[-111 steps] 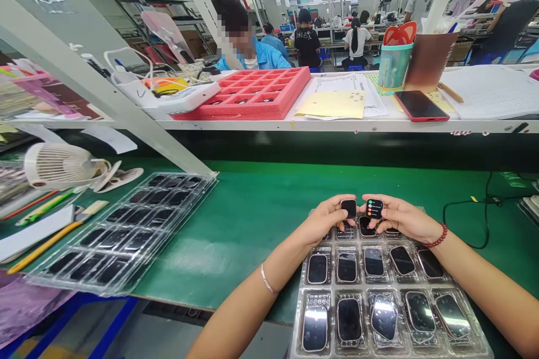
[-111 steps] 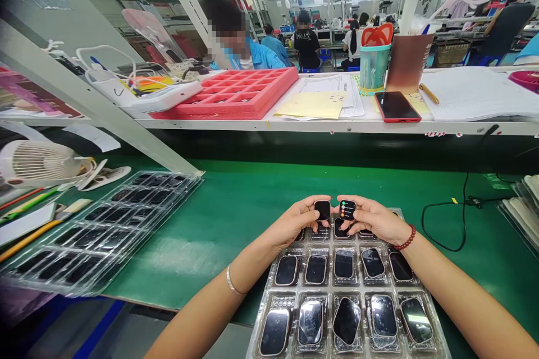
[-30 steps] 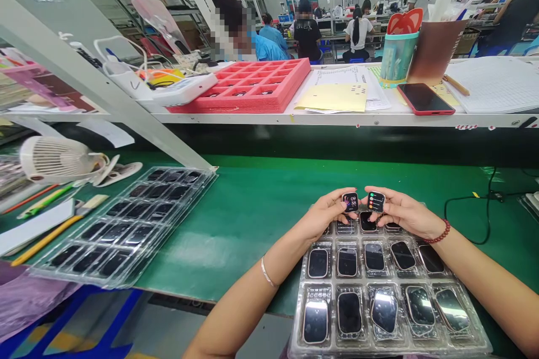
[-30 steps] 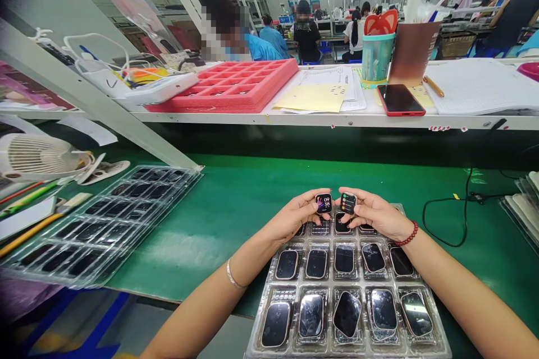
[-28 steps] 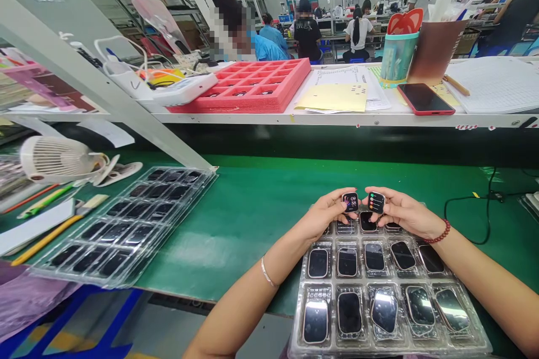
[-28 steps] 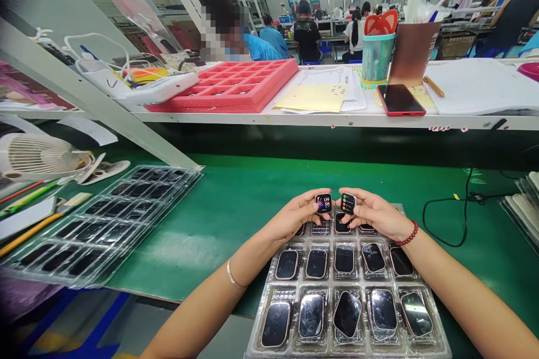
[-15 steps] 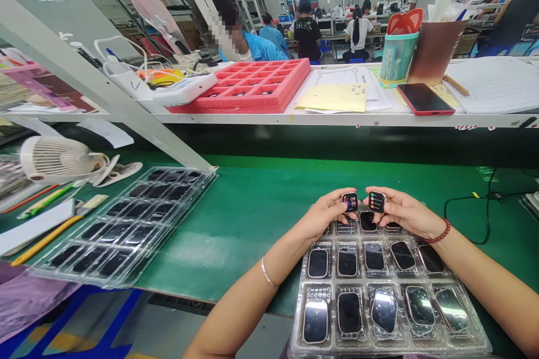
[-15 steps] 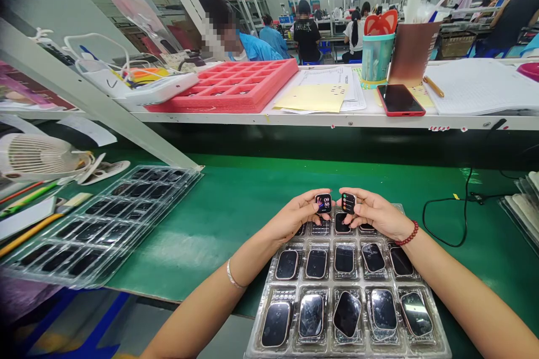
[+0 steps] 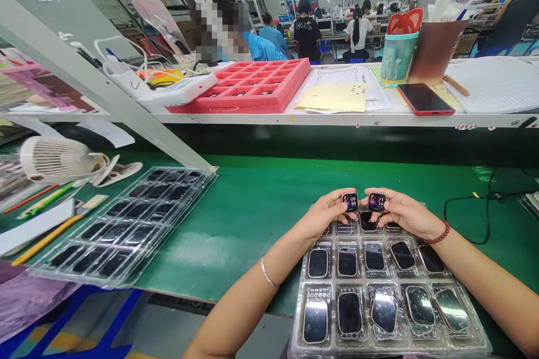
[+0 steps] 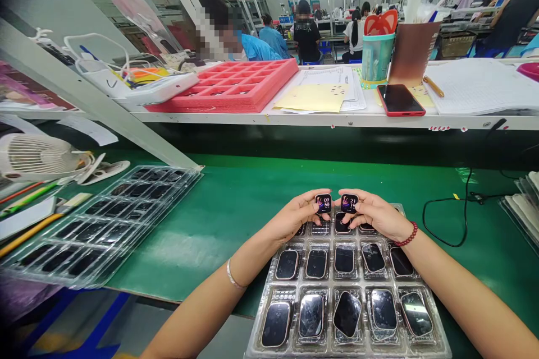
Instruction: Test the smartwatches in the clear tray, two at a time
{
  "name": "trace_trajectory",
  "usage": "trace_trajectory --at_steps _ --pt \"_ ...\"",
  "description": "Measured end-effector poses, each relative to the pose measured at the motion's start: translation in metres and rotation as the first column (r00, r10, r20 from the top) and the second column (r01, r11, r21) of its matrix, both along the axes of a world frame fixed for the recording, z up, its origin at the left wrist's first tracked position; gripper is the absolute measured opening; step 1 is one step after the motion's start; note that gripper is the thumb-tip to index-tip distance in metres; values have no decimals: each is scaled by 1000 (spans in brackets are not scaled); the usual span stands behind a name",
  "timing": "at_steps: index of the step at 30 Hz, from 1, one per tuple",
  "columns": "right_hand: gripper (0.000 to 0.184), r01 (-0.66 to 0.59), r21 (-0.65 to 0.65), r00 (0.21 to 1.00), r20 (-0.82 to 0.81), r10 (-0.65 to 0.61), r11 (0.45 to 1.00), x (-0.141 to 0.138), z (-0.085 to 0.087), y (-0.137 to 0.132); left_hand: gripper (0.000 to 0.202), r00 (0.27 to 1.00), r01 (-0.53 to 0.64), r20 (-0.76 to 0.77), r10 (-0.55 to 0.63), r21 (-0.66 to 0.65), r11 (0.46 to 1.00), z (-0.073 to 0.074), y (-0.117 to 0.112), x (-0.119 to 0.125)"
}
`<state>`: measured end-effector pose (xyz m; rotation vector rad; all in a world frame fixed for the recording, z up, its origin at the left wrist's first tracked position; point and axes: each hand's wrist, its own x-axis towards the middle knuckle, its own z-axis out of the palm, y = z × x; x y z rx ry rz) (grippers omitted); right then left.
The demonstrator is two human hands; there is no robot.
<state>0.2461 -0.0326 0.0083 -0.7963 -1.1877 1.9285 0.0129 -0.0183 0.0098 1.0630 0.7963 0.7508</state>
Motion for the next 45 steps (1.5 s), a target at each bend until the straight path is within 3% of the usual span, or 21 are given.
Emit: trace_trajectory --at_steps 6,8,11,16,25,32,36,42,45 --pt "27 109 144 974 182 -134 984 -4 0 -1 45 999 16 -30 -16 7 1000 0 -1 0" --pt "21 90 212 953 265 -146 973 -6 -1 -2 39 998 7 -61 -5 30 1000 0 -1 0" --pt "31 33 266 932 340 -126 963 -9 -2 -4 41 998 -3 -67 7 68 998 0 -2 2" --pt "40 21 257 937 331 -108 966 -10 -1 -4 57 999 13 -49 -9 71 997 0 -3 3" --pt "40 15 253 940 326 -100 967 -8 2 -6 57 997 -14 -68 20 85 996 5 -6 4" --pt "25 -5 438 898 398 -188 899 -9 5 -8 44 996 3 -84 6 107 994 5 -6 3" --pt "29 -17 457 908 379 -178 889 -10 4 -8 47 998 -4 -57 12 138 990 2 -6 3" --pt "42 -3 414 939 314 -140 910 -11 -1 -8 67 999 -6 -35 11 143 990 1 -6 2" --pt "31 -3 365 927 350 -134 931 -10 0 -8 62 997 8 -76 2 140 990 1 -6 2"
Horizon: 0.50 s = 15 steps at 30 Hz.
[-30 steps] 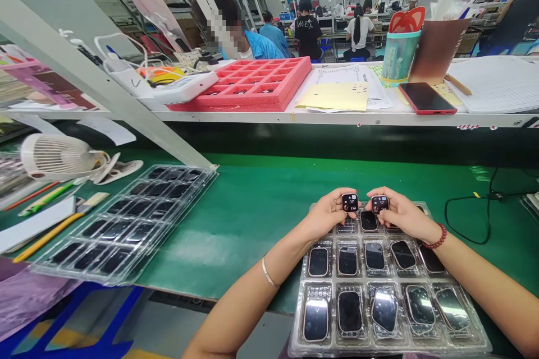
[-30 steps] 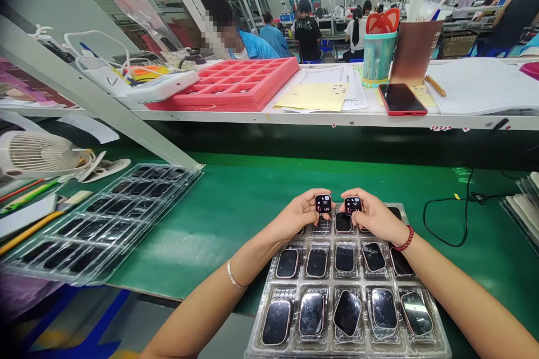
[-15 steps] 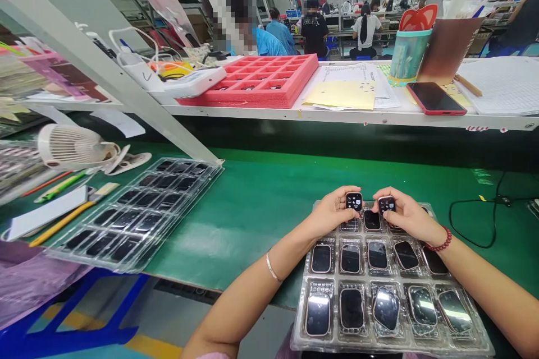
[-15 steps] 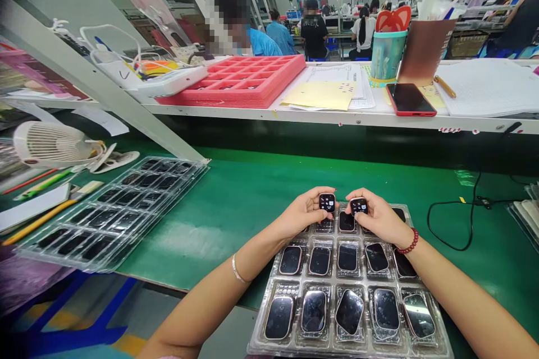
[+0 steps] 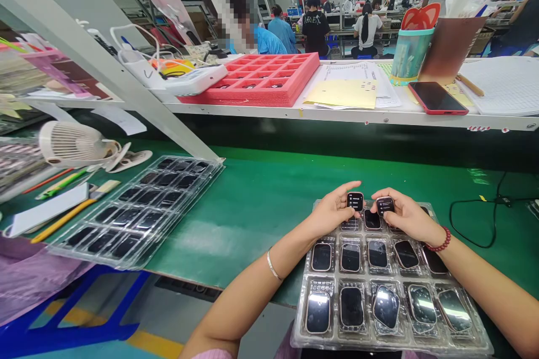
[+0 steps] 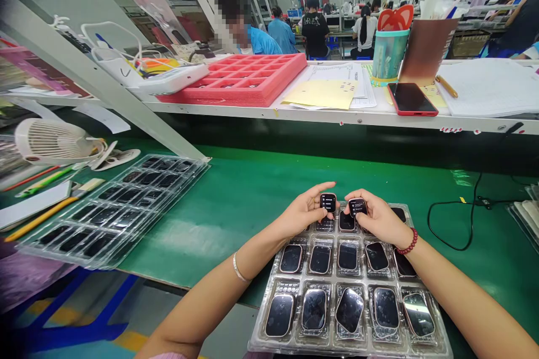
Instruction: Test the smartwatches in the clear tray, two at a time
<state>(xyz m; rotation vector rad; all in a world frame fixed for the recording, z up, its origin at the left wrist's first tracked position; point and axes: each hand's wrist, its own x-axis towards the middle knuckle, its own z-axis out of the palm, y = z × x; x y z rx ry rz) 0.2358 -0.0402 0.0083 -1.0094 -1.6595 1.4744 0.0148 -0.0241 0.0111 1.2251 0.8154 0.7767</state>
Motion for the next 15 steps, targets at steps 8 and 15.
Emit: trace_trajectory --at_steps 8,15 --pt "33 87 -85 995 -36 -90 993 1 1 0 54 1000 -28 -11 28 2 1000 1 0 0" --pt "26 59 -124 997 -47 -65 991 1 1 0 41 998 5 -67 -4 13 1000 3 -1 1"
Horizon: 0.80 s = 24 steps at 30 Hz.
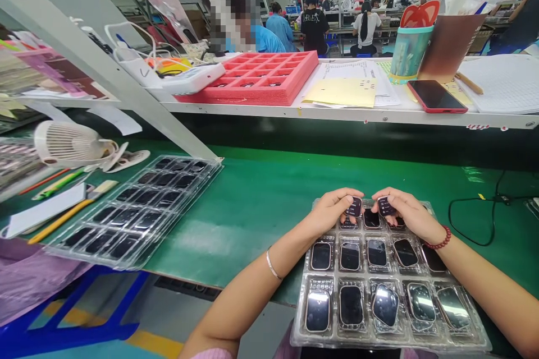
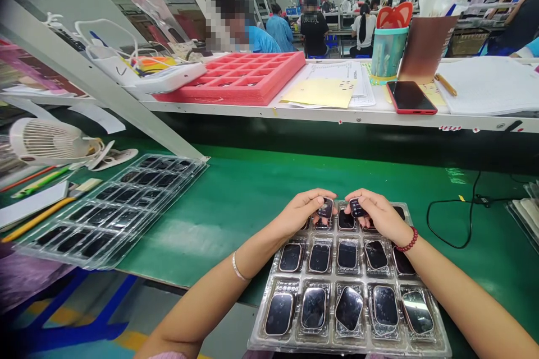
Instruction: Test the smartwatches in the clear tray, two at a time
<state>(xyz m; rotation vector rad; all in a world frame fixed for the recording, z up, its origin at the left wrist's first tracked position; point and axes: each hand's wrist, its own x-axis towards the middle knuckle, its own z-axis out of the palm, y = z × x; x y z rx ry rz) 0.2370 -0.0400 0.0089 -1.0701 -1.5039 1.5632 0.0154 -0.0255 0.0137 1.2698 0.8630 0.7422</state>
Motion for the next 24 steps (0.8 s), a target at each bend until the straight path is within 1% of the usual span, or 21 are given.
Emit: trace_trajectory --at_steps 2,3,4,5,6,7,10,11,13,15,17,20,24 --pt "28 16 16 1000 2 -16 1000 0 0 0 53 1000 -6 23 6 6 1000 0 0 0" --pt "32 17 26 1000 12 -17 1000 -1 0 0 58 1000 2 28 -3 8 1000 0 0 0" --pt "34 11 28 1000 23 -12 1000 -1 1 0 57 1000 13 26 -13 7 1000 0 0 0" --pt "32 2 25 999 32 -3 1000 -1 1 0 49 1000 22 19 -22 4 1000 -1 0 0" --pt "26 -9 15 999 35 8 1000 0 1 0 39 1000 24 11 -24 2 1000 -1 0 0" --pt "21 -18 4 999 30 17 1000 0 1 0 34 1000 21 5 -21 -1 1000 -1 0 0" --pt "25 -13 4 1000 7 13 1000 0 0 0 33 1000 -11 18 11 8 1000 -1 1 0" --pt "25 -8 15 1000 6 8 1000 0 0 0 36 999 -21 30 20 16 1000 -1 1 1" --pt "34 -9 35 1000 24 8 999 -1 -1 -1 45 998 -30 60 29 22 999 -1 0 2" --pt "41 -22 46 999 43 20 999 -1 -2 -2 43 996 -22 86 20 16 1000 -1 0 2" --pt "40 -41 58 998 51 38 997 -2 -2 -2 39 995 -17 94 15 18 1000 0 -1 3" --pt "40 -52 71 998 41 49 996 -2 0 -2 41 998 -35 62 33 35 999 3 -2 2" --pt "27 -50 62 997 65 46 997 -1 2 -1 29 999 -33 -32 33 12 999 5 -2 0"
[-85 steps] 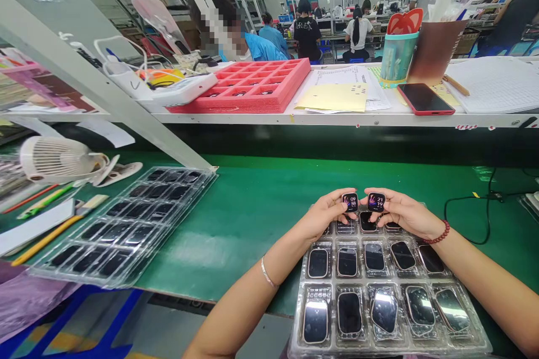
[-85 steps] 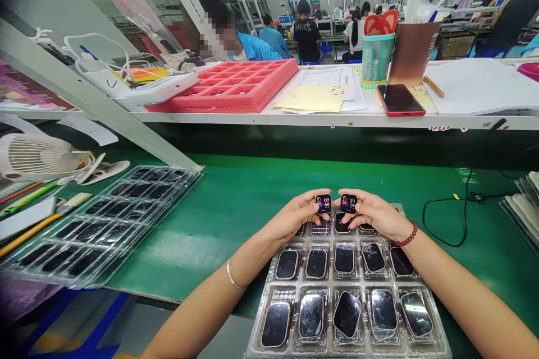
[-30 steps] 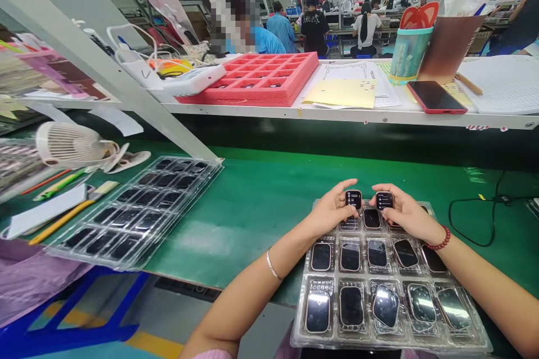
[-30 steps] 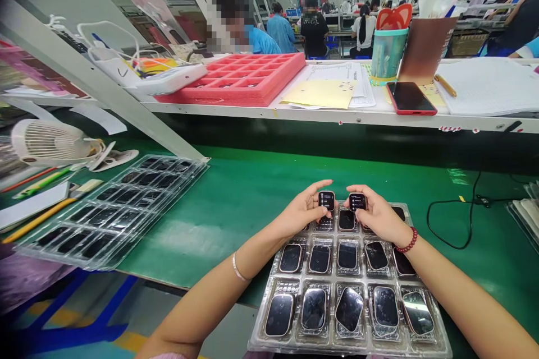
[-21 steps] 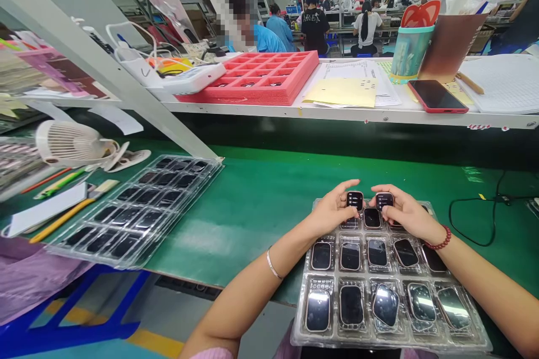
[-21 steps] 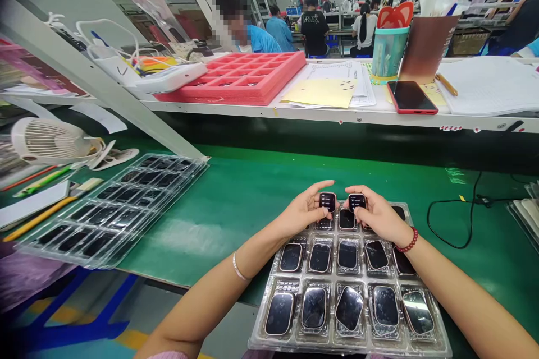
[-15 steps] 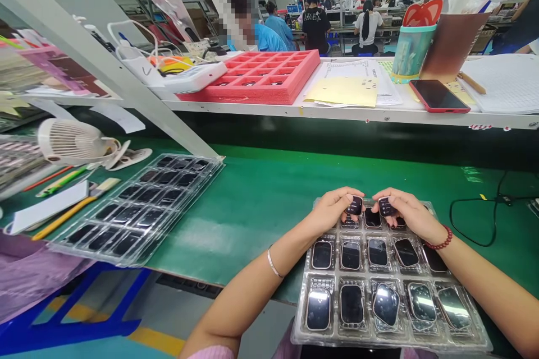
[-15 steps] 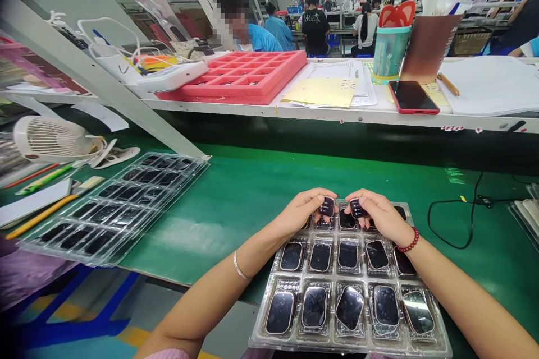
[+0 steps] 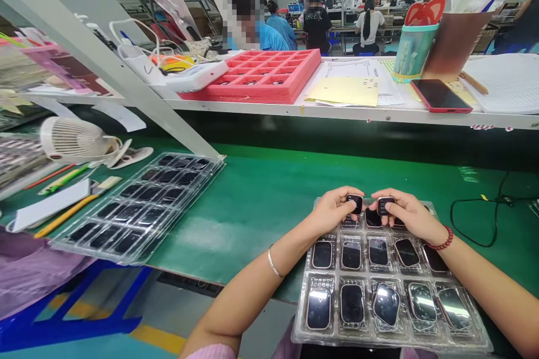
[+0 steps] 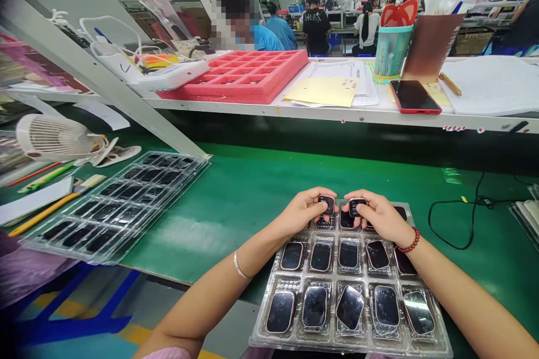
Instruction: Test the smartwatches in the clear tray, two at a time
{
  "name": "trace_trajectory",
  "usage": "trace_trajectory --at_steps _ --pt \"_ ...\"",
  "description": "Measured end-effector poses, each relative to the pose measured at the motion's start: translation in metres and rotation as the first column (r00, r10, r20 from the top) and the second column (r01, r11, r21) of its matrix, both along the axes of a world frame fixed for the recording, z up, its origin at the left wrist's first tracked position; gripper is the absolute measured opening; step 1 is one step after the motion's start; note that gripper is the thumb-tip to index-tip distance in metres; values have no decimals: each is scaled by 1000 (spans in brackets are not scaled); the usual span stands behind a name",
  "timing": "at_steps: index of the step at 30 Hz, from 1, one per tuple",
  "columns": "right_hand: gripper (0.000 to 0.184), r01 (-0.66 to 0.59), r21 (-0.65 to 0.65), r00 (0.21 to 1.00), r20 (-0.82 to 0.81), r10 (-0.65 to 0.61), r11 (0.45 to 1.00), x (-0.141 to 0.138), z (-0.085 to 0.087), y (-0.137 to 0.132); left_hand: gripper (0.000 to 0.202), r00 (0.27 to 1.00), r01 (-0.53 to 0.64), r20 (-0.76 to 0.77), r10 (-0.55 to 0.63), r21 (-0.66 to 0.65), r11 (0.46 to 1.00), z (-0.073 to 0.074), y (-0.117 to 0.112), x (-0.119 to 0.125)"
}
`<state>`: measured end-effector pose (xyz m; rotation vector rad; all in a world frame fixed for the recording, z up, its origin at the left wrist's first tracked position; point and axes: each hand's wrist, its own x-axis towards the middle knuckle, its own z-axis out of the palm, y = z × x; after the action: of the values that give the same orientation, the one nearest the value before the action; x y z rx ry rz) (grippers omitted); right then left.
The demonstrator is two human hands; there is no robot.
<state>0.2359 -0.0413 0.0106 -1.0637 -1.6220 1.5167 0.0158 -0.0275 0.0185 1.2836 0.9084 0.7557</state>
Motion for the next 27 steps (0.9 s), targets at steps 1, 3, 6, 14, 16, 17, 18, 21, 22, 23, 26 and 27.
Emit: trace_trajectory --at_steps 1,3,6,14,16,17,18,21,22,23,26,27 --pt "26 1 -1 1000 10 -1 1000 0 0 0 28 1000 -2 -10 2 0 1000 0 0 0" --pt "25 -1 -1 1000 23 1 1000 0 0 1 28 1000 -4 -7 4 4 1000 0 1 0" --pt "25 -8 0 999 32 8 1000 0 0 1 26 1000 7 -1 -7 5 1000 -1 1 0" --pt "24 -18 9 999 28 18 1000 0 -3 0 25 1000 9 -18 -9 -9 1000 1 0 1" --pt "24 -19 12 1000 24 18 1000 0 -3 -1 25 1000 7 -22 -7 -6 1000 0 0 1" --pt "24 -18 13 1000 23 17 1000 0 -3 -1 25 1000 7 -19 -7 -3 1000 0 1 1" --pt "24 -15 14 1000 22 15 1000 0 -3 -1 25 1000 9 -15 -9 -2 1000 0 1 1" --pt "24 -9 14 1000 21 8 1000 -1 -2 -2 24 1000 8 -8 -8 -3 1000 0 1 1" --pt "24 -7 16 1000 26 7 1000 -1 -2 -2 23 1000 5 -9 -5 -3 1000 1 0 2" --pt "24 -6 20 999 33 5 1000 -1 -2 -2 23 1000 2 -10 -2 -3 1000 1 0 2" --pt "24 -2 29 999 48 1 1000 -1 -2 -2 23 1000 -2 -17 2 2 1000 2 0 2" --pt "24 0 31 999 49 -1 1000 -1 -1 -2 24 1000 0 -20 0 6 1000 2 0 2"
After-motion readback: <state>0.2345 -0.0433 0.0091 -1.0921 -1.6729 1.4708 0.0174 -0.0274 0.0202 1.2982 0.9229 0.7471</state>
